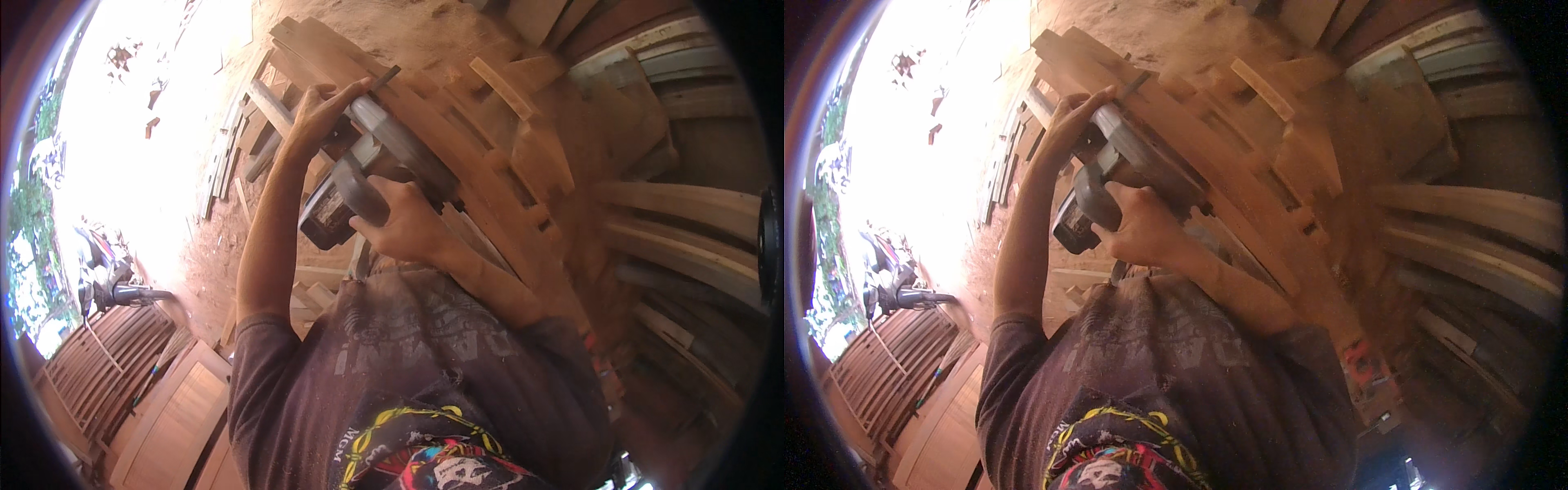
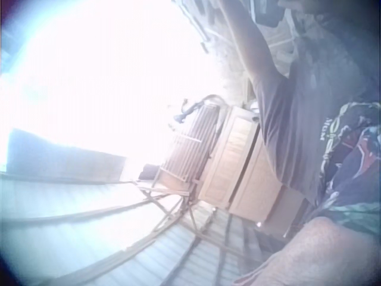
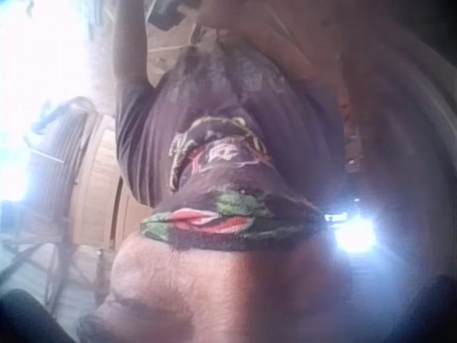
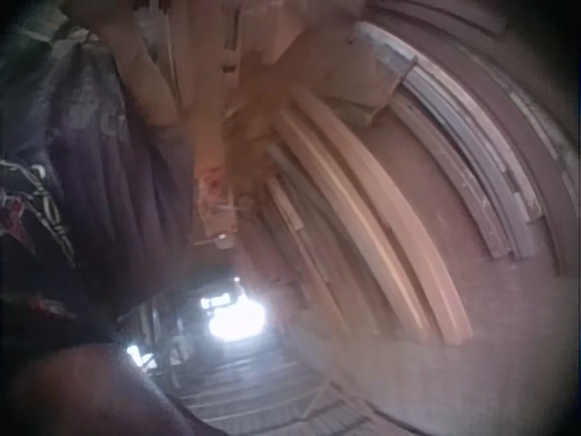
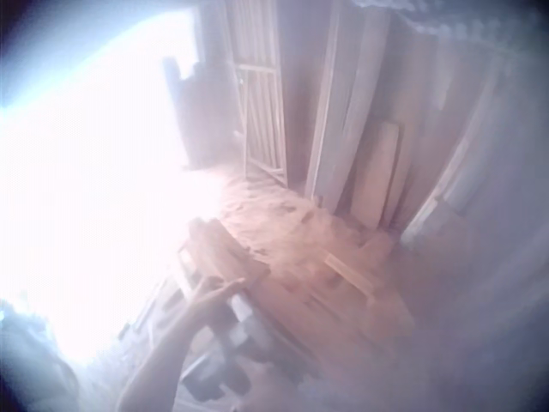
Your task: The person uses a circular saw to cut a long wooden plank into smaller pieces. After cutting, the person picks up a hammer and strikes the plank to separate or adjust the cut sections.
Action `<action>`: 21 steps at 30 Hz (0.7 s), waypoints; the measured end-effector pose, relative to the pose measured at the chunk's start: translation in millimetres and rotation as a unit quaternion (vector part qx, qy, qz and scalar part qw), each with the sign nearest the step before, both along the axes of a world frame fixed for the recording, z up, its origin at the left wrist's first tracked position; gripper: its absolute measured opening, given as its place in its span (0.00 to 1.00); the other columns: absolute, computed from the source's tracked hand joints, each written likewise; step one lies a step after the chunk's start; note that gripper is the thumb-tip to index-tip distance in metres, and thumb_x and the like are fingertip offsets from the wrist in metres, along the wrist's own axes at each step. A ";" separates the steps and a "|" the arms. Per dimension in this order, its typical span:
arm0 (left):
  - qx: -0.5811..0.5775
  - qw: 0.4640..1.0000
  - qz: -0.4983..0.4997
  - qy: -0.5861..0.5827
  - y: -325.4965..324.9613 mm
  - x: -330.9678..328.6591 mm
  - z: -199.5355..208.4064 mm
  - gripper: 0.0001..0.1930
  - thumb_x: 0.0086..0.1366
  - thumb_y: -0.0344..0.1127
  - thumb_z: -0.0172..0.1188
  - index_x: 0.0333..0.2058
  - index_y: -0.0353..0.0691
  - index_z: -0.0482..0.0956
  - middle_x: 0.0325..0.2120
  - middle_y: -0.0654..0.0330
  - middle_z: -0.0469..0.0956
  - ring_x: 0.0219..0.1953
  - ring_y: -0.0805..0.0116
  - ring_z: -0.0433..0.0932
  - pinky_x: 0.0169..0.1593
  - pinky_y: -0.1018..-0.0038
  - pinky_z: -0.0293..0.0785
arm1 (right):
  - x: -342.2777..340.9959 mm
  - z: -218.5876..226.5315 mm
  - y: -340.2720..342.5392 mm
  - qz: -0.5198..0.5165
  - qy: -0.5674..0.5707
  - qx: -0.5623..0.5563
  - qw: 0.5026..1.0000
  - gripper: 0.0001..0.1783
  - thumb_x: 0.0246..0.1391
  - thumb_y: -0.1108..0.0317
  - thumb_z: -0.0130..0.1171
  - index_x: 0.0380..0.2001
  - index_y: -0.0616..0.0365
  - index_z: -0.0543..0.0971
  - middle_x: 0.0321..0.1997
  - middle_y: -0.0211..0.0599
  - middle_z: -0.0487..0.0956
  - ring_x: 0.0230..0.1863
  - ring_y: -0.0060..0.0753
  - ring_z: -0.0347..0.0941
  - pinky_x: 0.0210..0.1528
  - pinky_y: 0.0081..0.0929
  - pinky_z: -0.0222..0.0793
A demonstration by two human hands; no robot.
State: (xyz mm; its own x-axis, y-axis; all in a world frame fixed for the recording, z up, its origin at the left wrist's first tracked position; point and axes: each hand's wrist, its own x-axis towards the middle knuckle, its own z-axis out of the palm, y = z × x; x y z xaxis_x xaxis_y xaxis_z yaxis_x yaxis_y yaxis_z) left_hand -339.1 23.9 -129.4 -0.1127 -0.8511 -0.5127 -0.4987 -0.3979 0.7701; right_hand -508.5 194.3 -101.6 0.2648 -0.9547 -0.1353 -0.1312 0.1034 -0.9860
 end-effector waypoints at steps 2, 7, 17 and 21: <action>0.012 1.000 0.005 0.006 0.9 0.7 5.2 0.32 0.63 0.65 0.75 0.32 0.35 0.88 0.19 0.62 0.80 0.19 0.75 0.81 0.22 0.77 0.75 | 0.9 2.7 -0.6 0.000 -0.005 0.001 1.000 0.19 0.56 0.69 0.74 0.48 0.66 0.83 0.41 0.55 0.88 0.46 0.52 0.88 0.50 0.40 0.80; -0.007 1.000 -0.007 0.023 -7.1 12.6 -6.0 0.33 0.62 0.67 0.75 0.32 0.35 0.87 0.18 0.63 0.79 0.19 0.76 0.80 0.22 0.78 0.74 | 6.3 -0.3 -5.7 0.011 0.004 0.006 1.000 0.18 0.57 0.70 0.73 0.48 0.65 0.83 0.41 0.52 0.88 0.44 0.47 0.88 0.49 0.39 0.80; -0.018 1.000 -0.020 0.016 -21.2 26.5 -12.7 0.37 0.63 0.69 0.74 0.38 0.30 0.85 0.21 0.64 0.79 0.22 0.76 0.80 0.25 0.77 0.77 | 16.2 -1.6 -19.9 0.003 -0.020 -0.006 1.000 0.16 0.56 0.71 0.72 0.47 0.65 0.83 0.40 0.50 0.88 0.43 0.42 0.89 0.47 0.37 0.81; -0.007 1.000 -0.008 0.021 -21.4 33.3 -10.8 0.36 0.67 0.62 0.71 0.51 0.28 0.80 0.35 0.56 0.82 0.33 0.72 0.84 0.34 0.74 0.82 | 21.2 -3.7 -25.0 0.001 -0.026 -0.009 1.000 0.16 0.56 0.71 0.73 0.46 0.65 0.83 0.40 0.51 0.88 0.42 0.42 0.89 0.47 0.37 0.81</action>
